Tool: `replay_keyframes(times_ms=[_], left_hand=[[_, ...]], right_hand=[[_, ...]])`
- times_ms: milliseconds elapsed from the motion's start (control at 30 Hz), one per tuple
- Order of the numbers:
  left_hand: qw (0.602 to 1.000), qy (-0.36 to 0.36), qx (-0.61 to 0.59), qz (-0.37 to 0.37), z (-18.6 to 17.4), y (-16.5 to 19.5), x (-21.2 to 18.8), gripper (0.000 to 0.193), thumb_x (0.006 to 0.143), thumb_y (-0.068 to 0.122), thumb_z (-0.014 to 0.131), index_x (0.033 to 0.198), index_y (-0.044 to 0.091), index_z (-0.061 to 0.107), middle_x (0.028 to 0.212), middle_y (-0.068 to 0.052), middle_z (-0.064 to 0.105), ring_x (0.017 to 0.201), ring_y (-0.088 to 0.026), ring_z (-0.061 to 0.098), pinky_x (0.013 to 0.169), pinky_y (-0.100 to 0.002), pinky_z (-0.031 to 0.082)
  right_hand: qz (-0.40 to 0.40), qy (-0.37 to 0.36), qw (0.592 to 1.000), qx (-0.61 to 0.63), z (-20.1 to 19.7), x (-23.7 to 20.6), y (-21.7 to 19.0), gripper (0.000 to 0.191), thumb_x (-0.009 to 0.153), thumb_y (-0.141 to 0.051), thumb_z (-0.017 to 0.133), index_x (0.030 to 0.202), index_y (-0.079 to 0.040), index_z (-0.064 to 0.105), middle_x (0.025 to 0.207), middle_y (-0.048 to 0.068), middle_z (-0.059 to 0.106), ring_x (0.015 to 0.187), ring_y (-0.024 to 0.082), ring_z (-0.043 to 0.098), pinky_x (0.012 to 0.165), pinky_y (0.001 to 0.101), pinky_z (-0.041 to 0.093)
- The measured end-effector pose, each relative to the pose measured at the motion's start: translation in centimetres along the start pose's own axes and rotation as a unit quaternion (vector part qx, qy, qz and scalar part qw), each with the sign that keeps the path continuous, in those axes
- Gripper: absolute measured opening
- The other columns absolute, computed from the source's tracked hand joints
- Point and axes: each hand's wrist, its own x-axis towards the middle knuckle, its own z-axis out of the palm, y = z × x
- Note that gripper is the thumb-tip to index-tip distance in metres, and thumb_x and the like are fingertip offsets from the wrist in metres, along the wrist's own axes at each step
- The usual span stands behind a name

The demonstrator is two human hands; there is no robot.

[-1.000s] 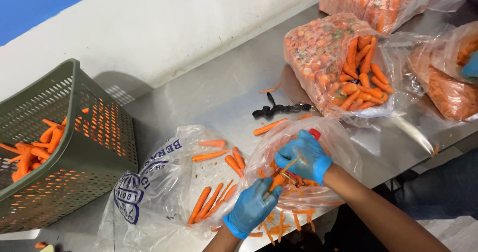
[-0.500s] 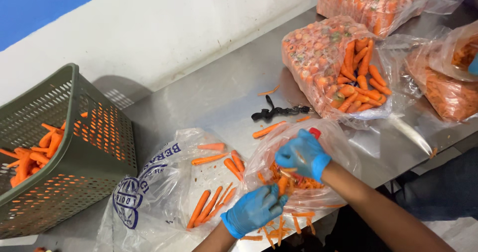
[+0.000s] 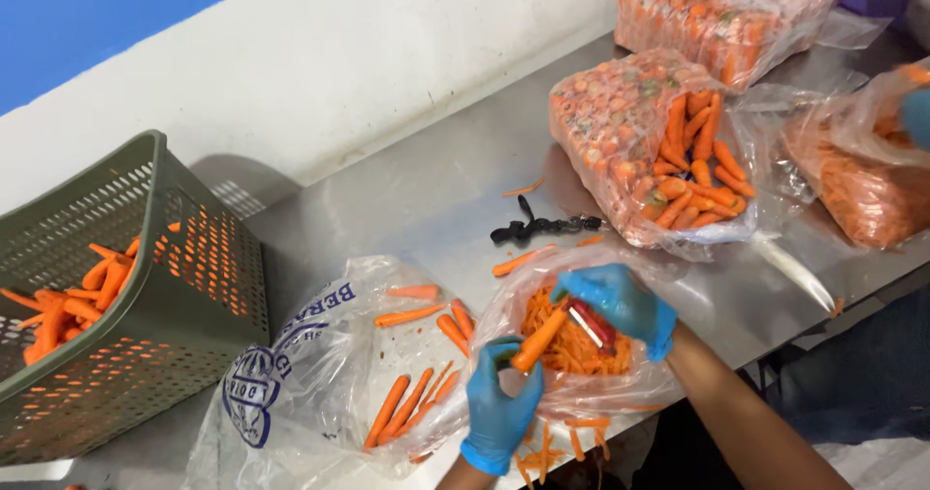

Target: The person peels whole carrots using a handheld peeler and places the peeled carrots into a green basket. The person repeatedly picks up carrots from a plastic bag, peels them, and discards the peels into a separate bag.

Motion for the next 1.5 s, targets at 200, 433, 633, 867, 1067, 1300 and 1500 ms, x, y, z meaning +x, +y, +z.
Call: replay_keyframes(times_ms=[200,433,633,867,1067,1300,1500], left_hand=[[0.980,0.020,-0.062,-0.187,1.9,1.0,1.2,0.038,0.084,0.010,0.082,0.118,-0.003,0.073,0.103,-0.015,0.069,0.093,-0.021,0.065,0.082,-0.033,0.054],[0.860,0.097,-0.345,-0.363,3.1,0.0,1.2,0.032,0.081,0.004,0.078,0.111,0.000,0.068,0.102,-0.008,0.075,0.092,-0.014,0.071,0.083,-0.029,0.058],[0.857,0.053,-0.342,-0.381,1.9,-1.1,0.3,0.025,0.089,0.014,0.072,0.109,-0.002,0.075,0.094,-0.008,0.077,0.082,-0.014,0.070,0.077,-0.027,0.057],[0.862,-0.266,-0.179,-0.393,-0.6,-2.5,-0.2,0.037,0.101,0.032,0.058,0.111,0.001,0.076,0.072,0.002,0.055,0.065,-0.008,0.047,0.061,-0.025,0.039],[0.917,-0.229,-0.089,-0.314,-0.4,-3.3,-0.5,0.041,0.104,0.036,0.050,0.100,0.000,0.069,0.068,-0.002,0.053,0.064,-0.011,0.049,0.062,-0.030,0.043],[0.944,-0.198,-0.010,-0.264,-0.4,-1.6,-1.0,0.035,0.103,0.027,0.051,0.100,-0.003,0.067,0.071,-0.013,0.060,0.065,-0.018,0.057,0.065,-0.036,0.049],[0.934,-0.188,0.009,-0.303,-1.5,0.7,-0.1,0.030,0.100,0.025,0.054,0.104,-0.002,0.067,0.070,-0.017,0.062,0.062,-0.022,0.059,0.063,-0.039,0.049]], right_hand=[[0.074,-0.027,0.986,0.145,1.8,-0.1,-0.8,0.042,0.102,-0.034,0.055,0.113,-0.001,0.077,0.086,0.008,0.077,0.081,0.013,0.070,0.080,0.0293,0.057],[0.163,-0.050,0.985,0.041,3.1,-1.0,0.9,0.046,0.098,-0.040,0.061,0.102,0.003,0.078,0.087,0.009,0.075,0.080,0.011,0.066,0.076,0.0315,0.055],[0.175,-0.069,0.982,0.021,2.6,-1.5,1.8,0.049,0.094,-0.045,0.061,0.096,0.001,0.080,0.080,0.007,0.079,0.075,0.010,0.067,0.073,0.0313,0.057],[0.149,-0.094,0.978,-0.112,1.7,-1.3,0.1,0.046,0.093,-0.046,0.061,0.085,-0.003,0.077,0.071,0.012,0.074,0.065,0.020,0.066,0.068,0.0356,0.055],[-0.062,0.062,0.928,-0.362,4.3,-0.5,-0.7,0.035,0.089,-0.033,0.063,0.061,-0.012,0.067,0.066,0.009,0.068,0.064,0.031,0.065,0.069,0.0444,0.046],[-0.210,0.048,0.829,-0.516,4.4,0.2,0.9,0.021,0.081,-0.020,0.063,0.062,-0.018,0.068,0.060,0.002,0.068,0.058,0.025,0.064,0.067,0.0447,0.041],[-0.084,0.120,0.858,-0.493,0.0,0.9,1.0,0.026,0.082,-0.030,0.064,0.059,-0.020,0.070,0.066,0.001,0.071,0.059,0.027,0.062,0.068,0.0432,0.040]])
